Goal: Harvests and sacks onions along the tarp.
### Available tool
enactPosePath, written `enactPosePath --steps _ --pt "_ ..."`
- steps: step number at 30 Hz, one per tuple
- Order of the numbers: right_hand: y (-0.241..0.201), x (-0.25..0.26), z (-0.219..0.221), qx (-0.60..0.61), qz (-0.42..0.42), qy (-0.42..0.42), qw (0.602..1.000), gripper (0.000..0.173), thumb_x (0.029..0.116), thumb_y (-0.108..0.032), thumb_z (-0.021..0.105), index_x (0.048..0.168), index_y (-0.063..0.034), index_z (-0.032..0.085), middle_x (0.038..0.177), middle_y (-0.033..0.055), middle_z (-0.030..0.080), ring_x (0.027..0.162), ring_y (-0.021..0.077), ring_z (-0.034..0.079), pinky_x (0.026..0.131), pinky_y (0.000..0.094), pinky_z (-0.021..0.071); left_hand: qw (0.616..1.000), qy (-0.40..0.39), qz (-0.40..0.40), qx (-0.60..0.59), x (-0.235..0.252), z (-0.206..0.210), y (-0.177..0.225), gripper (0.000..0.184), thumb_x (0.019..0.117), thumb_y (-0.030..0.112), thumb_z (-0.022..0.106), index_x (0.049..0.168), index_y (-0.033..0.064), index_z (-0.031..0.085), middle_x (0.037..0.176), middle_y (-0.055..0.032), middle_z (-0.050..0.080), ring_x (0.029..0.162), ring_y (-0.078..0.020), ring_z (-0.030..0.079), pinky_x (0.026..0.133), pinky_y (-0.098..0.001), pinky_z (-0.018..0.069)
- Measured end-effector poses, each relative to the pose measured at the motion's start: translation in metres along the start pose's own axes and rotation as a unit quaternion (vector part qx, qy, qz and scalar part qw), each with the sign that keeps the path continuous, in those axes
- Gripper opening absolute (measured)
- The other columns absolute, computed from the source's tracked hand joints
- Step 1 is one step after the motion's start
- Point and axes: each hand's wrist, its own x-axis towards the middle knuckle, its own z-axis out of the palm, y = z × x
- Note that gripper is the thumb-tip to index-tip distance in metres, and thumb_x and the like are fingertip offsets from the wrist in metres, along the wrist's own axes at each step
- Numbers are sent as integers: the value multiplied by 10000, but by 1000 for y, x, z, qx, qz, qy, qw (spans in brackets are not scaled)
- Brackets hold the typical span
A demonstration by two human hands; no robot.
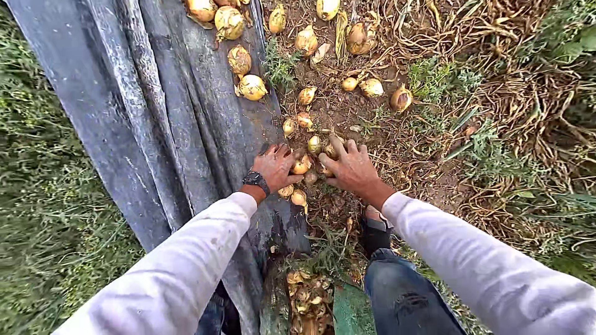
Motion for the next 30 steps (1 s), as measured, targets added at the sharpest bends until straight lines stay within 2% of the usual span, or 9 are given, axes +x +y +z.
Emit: enactPosePath --steps 6,9,13,15,17,20,23,27,30 --pt "2 29 -16 75 72 -142 984 752 732 -571 857 1400 -359 585 1650 205 262 1241 521 537 800 702 526 936 49 -120 -327 -5 -24 -31 874 776 553 872 1508 262 495 1317 -167 673 1178 -346 674 1014 -625 527" --pt "31 12 -46 268 57 -104 956 838 658 -703 853 1353 -282 648 1529 147 451 1212 350 604 918 579 559 832 101 -115 -533 -36 -40 -43 756 846 329 859 1485 176 485 1216 -127 696 1036 -241 726 902 -466 625" --pt "-11 -70 -81 681 -31 -72 728 804 814 -643 752 1399 -135 543 1239 34 663 1087 133 671 898 348 618 590 98 -42 -800 -101 -30 -27 663 896 450 725 1469 242 464 1175 -49 711 1006 -185 727 839 -392 641" --pt "-58 -122 -63 764 -17 -295 574 835 810 -569 804 1465 -149 501 1254 95 677 1103 202 685 946 409 599 471 17 7 -882 -153 9 -1 558 881 593 732 1304 248 618 1095 -18 740 966 -150 733 811 -366 640" --pt "-92 -152 -37 601 -49 -553 575 793 938 -403 731 1575 -94 375 1439 192 565 1295 309 582 1101 529 467 408 -140 -40 -901 -207 62 30 613 728 514 882 1214 194 690 1060 -41 763 961 -163 743 834 -381 632" --pt "-107 -153 -4 348 -142 -621 688 438 945 -308 755 1313 -81 680 1163 249 705 1040 458 679 873 719 501 641 -403 -53 -651 -232 94 60 644 835 152 839 1409 42 568 1280 -161 677 1155 -278 669 996 -478 558" --pt "-84 -93 -28 426 -46 -354 831 300 1007 -154 648 1302 -103 643 1173 99 717 903 235 720 842 462 600 913 -252 -77 -311 -186 67 66 544 878 332 790 1364 128 657 1408 -162 621 1327 -363 570 1112 -598 447" --pt "-75 -34 -16 165 -40 34 985 500 848 -26 752 1330 -107 645 1426 77 612 1304 331 572 975 515 554 982 127 -105 -97 -85 51 65 804 707 388 864 1424 138 601 1570 -156 477 1471 -425 384 1115 -669 377" --pt "-61 3 -4 92 -40 22 995 377 812 -36 821 1157 -138 710 1247 96 663 1199 392 590 890 557 571 985 62 -146 -67 -44 57 67 819 812 540 799 1507 207 524 1653 -137 362 1531 -433 281 1066 -700 404"
